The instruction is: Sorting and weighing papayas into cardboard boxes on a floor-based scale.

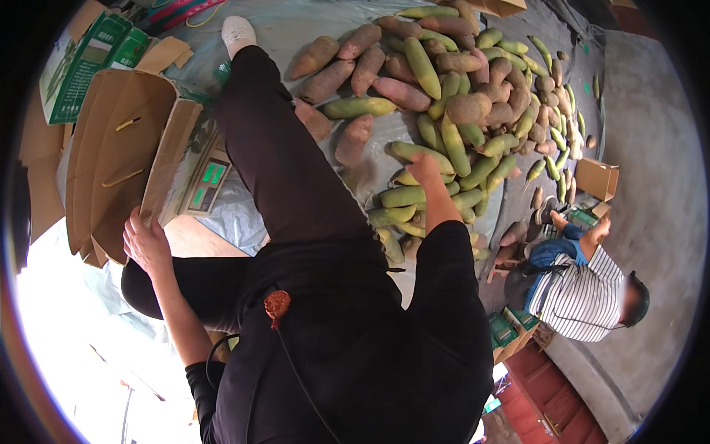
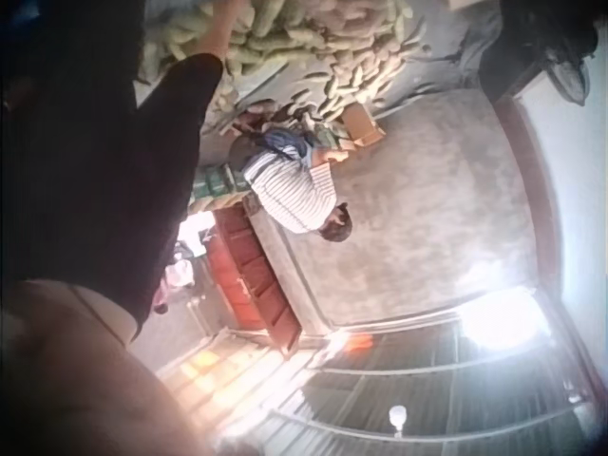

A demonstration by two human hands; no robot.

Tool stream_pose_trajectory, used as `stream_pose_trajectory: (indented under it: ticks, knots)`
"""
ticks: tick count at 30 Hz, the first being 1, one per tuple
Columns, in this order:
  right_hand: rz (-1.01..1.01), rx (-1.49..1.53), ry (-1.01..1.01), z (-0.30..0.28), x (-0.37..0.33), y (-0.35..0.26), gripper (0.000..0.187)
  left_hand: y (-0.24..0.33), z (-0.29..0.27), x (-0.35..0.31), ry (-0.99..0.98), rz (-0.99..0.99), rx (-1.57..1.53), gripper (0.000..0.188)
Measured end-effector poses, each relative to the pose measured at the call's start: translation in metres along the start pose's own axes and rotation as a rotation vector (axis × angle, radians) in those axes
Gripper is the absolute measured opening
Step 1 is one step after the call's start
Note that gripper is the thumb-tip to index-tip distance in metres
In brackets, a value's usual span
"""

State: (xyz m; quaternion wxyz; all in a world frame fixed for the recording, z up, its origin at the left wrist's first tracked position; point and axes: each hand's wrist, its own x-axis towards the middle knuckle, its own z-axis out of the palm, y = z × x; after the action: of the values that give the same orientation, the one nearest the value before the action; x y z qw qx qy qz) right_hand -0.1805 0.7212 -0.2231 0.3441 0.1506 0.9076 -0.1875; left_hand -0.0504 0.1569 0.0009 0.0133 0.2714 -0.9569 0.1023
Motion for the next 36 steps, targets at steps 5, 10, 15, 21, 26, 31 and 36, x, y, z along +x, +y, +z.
stream_pose_trajectory:
  ticks: [5, 10, 15, 21, 26, 31, 36]
  knots:
    - [0.263, 0.193, -0.055, 0.048, -0.005, 0.159, 0.040, 0.013, 0.013, 0.005, 0.003, 0.022, -0.051, 0.041]
    - [0.408, 0.399, -0.079, 0.054, -0.026, 0.101, 0.048, -0.005, -0.001, 0.002, 0.010, 0.008, 0.054, 0.043]
    - [0.671, 0.832, 0.273, 0.005, -0.029, 0.107, 0.042, 0.005, 0.013, 0.003, -0.003, 0.019, -0.010, 0.044]
    - [0.765, 1.601, 0.424, -0.018, 0.008, 0.113, 0.038, -0.001, 0.017, 0.002, -0.021, -0.024, 0.012, 0.044]
    - [0.778, 1.755, 0.407, -0.015, 0.017, 0.135, 0.036, 0.008, 0.018, 0.007, -0.056, -0.034, 0.003, 0.047]
    - [0.709, 1.857, 0.381, -0.010, 0.013, 0.116, 0.033, 0.001, 0.013, 0.005, -0.047, -0.051, 0.027, 0.047]
    - [0.804, 1.808, 0.453, -0.003, 0.018, 0.123, 0.021, -0.001, 0.014, 0.005, -0.020, -0.033, 0.026, 0.046]
